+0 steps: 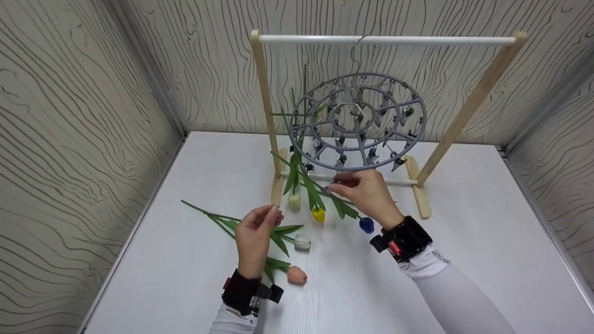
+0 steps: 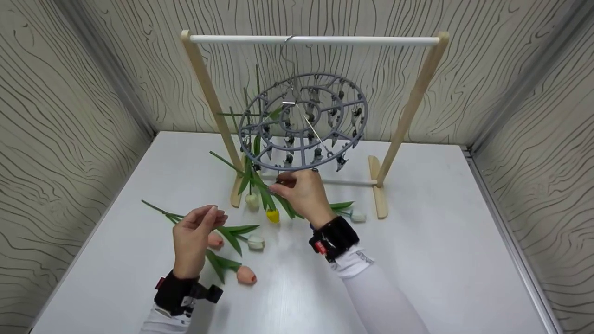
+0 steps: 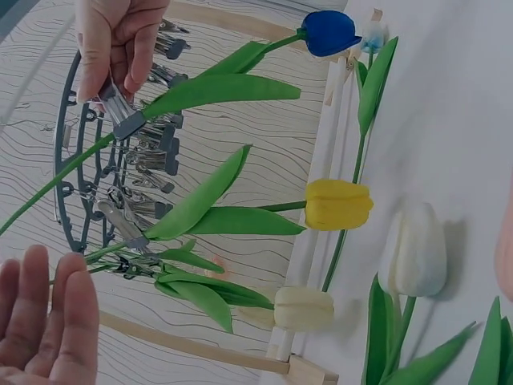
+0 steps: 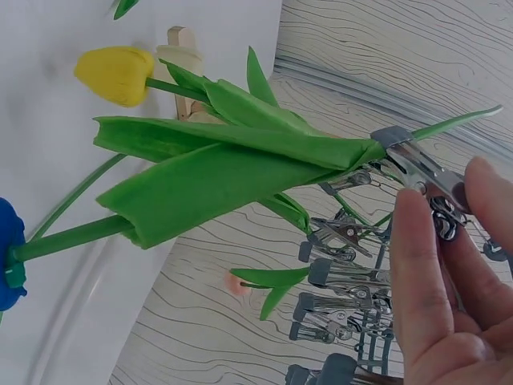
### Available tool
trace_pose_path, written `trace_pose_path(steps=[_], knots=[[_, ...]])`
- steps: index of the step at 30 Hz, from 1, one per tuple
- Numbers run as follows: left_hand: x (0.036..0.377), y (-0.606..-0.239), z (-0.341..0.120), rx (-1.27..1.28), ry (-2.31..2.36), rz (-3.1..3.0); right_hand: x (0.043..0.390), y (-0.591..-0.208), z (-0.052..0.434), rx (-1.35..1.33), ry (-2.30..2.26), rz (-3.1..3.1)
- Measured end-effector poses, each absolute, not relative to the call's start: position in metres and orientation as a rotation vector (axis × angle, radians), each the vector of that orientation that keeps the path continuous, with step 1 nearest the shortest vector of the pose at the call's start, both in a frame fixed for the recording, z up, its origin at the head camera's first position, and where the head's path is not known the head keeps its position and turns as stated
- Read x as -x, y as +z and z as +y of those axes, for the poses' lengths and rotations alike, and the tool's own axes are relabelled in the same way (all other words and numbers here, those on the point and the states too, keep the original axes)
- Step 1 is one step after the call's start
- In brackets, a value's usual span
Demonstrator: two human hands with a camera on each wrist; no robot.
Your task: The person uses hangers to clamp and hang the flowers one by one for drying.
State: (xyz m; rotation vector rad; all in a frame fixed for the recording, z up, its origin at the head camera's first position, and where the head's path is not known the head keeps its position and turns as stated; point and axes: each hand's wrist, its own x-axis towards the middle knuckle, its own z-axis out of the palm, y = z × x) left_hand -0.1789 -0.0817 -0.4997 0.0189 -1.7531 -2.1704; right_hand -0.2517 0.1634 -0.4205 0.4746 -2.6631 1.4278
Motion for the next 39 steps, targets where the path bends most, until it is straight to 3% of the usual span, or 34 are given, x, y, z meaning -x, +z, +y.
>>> trace_pose_path(steps=[31,39], knots=[[0.170,-0.495,-0.093,-0.104,-2.089,-1.861,0.287,-0.427,0.140,-0.245,1.439,-2.628],[0.160,-0.476,-0.090,-0.128,-2.064,-1.898,0.283,-0.431,0.139,-0.177,1.435,-2.582]])
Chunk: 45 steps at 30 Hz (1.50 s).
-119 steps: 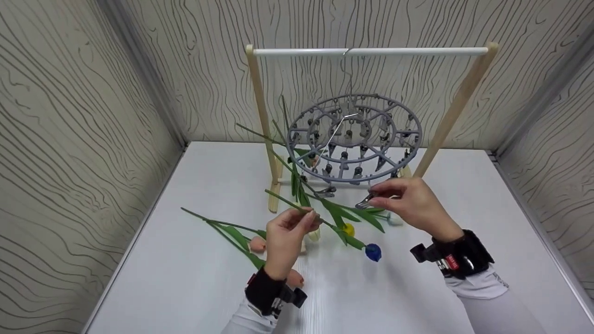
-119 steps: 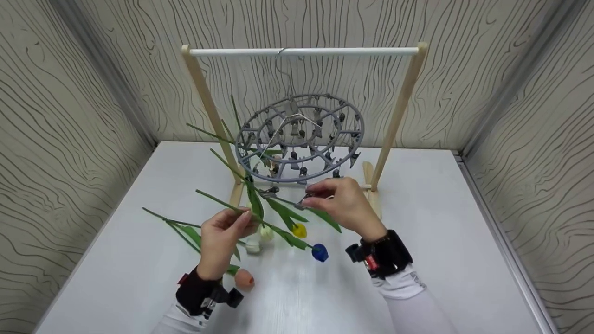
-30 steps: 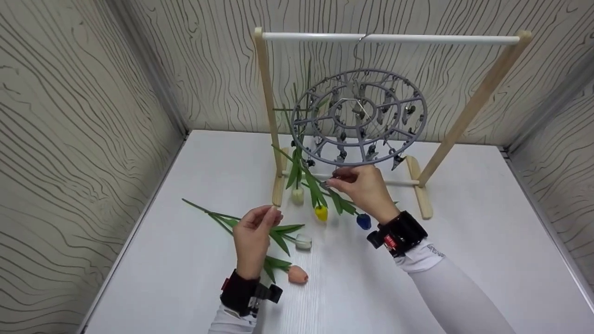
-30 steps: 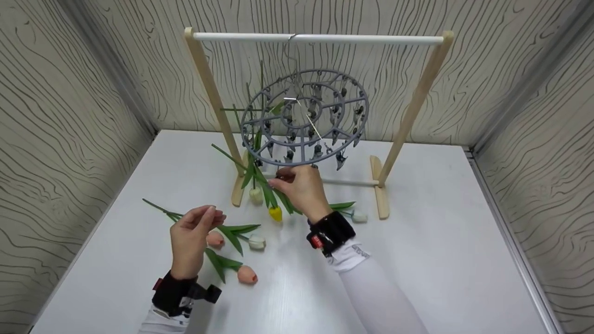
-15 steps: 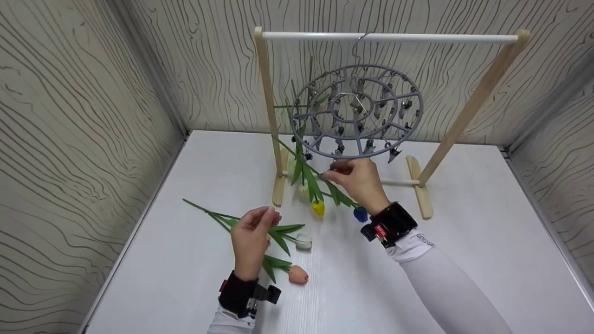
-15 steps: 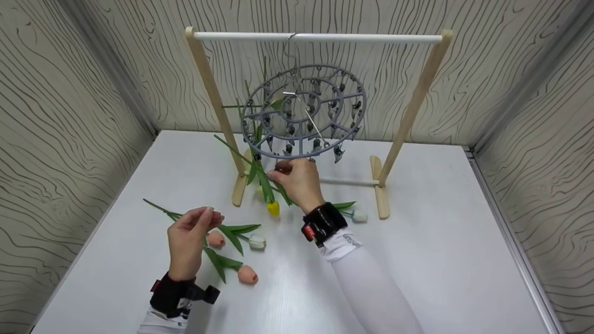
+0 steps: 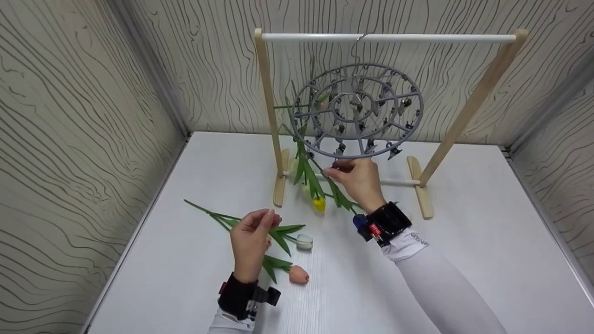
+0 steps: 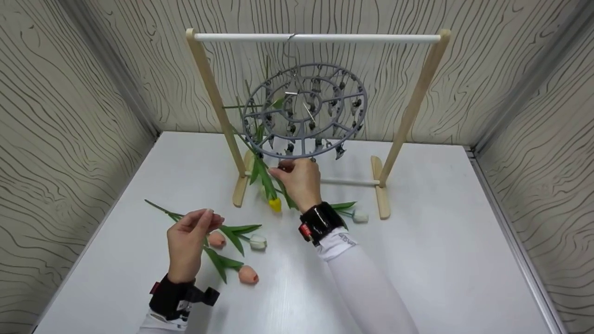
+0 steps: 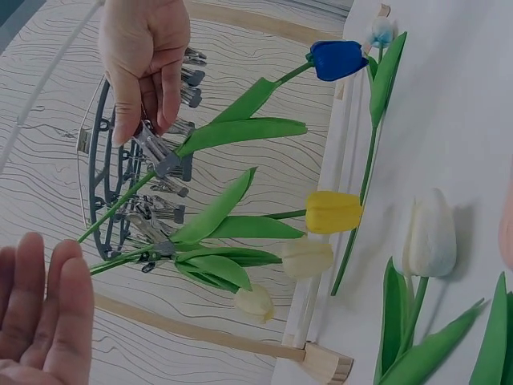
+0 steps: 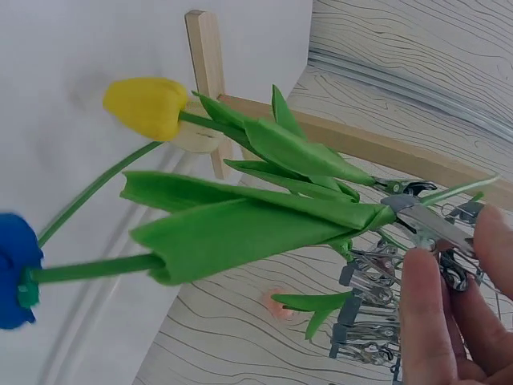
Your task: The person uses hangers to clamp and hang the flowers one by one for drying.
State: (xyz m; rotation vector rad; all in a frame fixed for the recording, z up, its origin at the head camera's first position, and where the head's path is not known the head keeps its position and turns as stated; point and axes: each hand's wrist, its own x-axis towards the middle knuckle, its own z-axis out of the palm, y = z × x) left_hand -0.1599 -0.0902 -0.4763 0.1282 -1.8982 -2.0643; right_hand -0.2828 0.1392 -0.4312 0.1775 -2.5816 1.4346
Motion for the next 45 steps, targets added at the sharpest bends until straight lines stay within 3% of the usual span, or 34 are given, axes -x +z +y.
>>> trace_pose_path(steps=[11,45], knots=[[0.167,-0.499,-0.095,-0.105,-2.076,-1.867,0.266,-0.436,0.149,-0.236,1.442,-2.573],[0.164,-0.499,-0.107,-0.168,-2.098,-1.861,0.226,-0.425,0.158,-0.483,1.429,-2.570]])
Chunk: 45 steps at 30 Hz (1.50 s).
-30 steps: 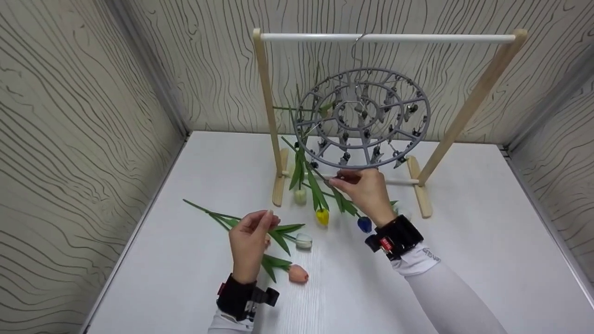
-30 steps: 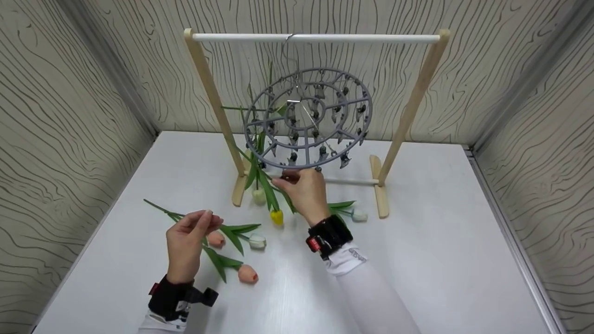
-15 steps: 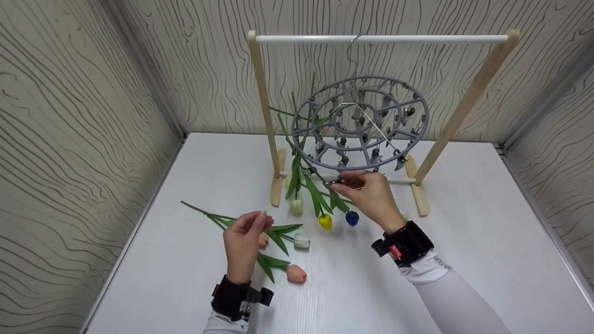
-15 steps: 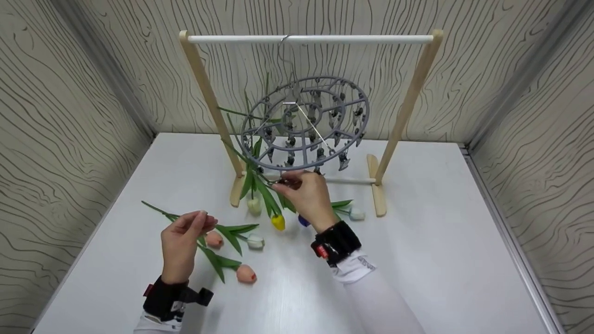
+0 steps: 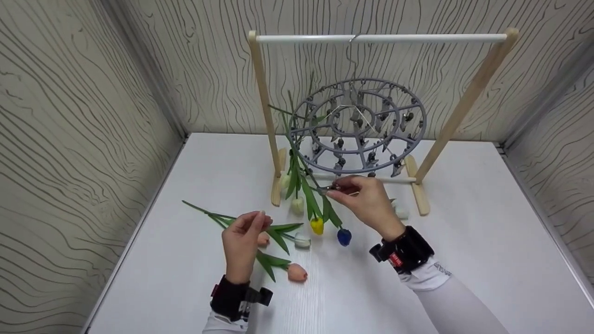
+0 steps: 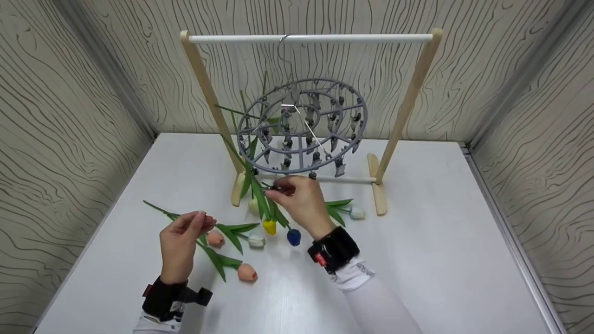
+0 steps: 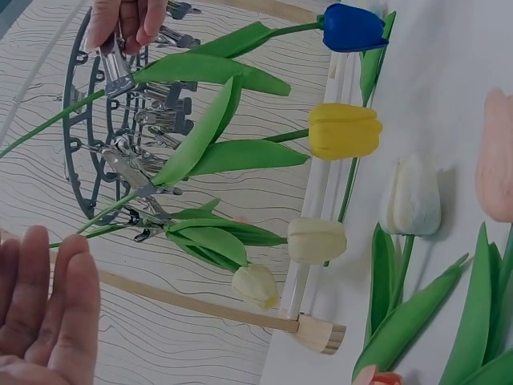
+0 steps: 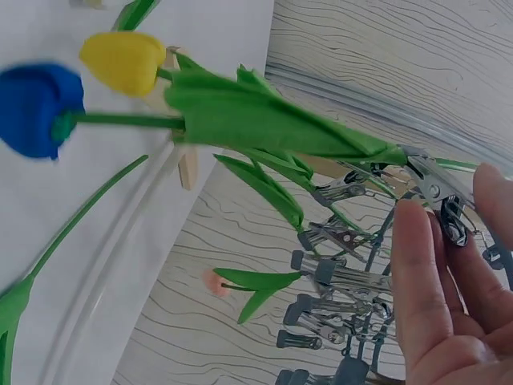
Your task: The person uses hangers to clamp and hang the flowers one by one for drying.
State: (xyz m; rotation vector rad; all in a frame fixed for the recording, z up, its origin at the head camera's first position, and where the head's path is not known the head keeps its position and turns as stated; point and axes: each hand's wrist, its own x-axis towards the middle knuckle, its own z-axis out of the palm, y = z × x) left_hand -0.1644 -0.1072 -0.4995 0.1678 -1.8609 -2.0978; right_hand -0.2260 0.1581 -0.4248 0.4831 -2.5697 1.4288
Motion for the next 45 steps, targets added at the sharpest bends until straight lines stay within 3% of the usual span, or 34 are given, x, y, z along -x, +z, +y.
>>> trace_pose_path(steps=[10,19,28,45], knots=[[0.155,-0.480,-0.105,-0.136,-2.076,-1.869,0.224,-0.421,0.137,-0.563,1.337,-2.546],[0.163,-0.496,-0.109,-0.200,-2.069,-1.882,0.233,-0.416,0.126,-0.539,1.301,-2.574],[0.154,-0.473,-0.106,-0.155,-2.054,-1.882,0.235,-0.420,0.133,-0.533,1.335,-2.530],[0.175,-0.504,-0.121,-0.105,-2.054,-1.869,0.235,-0.424,0.150,-0.458,1.351,-2.567]])
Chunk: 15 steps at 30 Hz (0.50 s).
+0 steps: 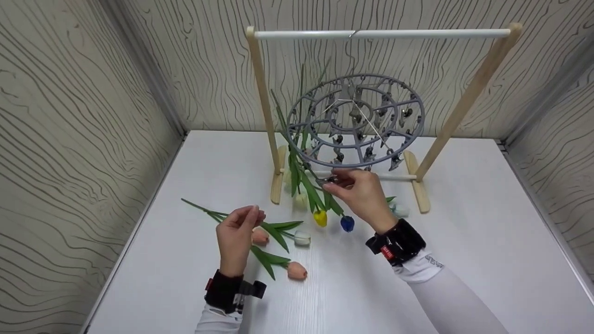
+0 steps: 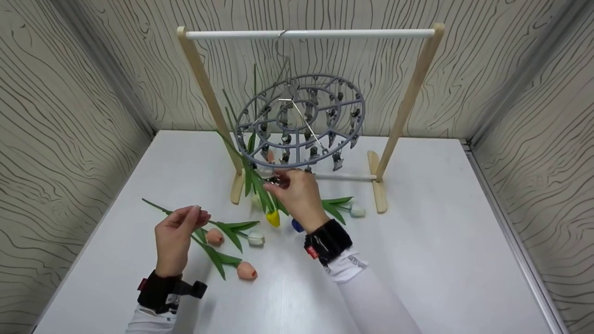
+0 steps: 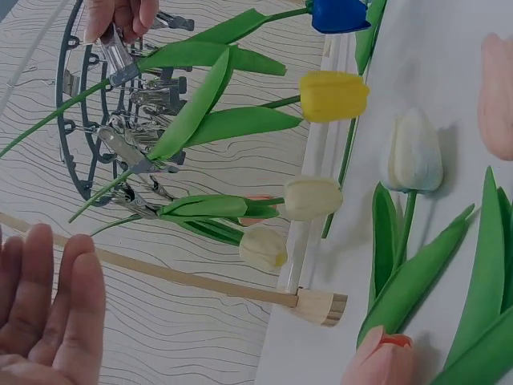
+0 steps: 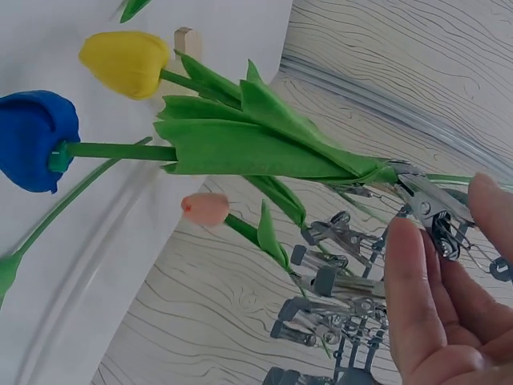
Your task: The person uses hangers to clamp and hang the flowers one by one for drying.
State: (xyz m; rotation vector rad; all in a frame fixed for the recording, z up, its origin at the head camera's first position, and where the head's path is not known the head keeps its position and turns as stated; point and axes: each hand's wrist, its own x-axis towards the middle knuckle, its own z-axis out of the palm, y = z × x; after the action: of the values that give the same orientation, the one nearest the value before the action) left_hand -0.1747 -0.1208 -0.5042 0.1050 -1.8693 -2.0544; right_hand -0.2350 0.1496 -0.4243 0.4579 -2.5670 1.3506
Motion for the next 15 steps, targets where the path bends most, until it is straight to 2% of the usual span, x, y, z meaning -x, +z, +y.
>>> trace_pose_path(steps=[8,15], knots=[[0.179,-0.505,-0.129,-0.133,-2.050,-1.942,0.223,-0.431,0.167,-0.450,1.257,-2.577],[0.174,-0.506,-0.123,-0.116,-2.079,-1.934,0.213,-0.452,0.208,-0.359,1.178,-2.567]])
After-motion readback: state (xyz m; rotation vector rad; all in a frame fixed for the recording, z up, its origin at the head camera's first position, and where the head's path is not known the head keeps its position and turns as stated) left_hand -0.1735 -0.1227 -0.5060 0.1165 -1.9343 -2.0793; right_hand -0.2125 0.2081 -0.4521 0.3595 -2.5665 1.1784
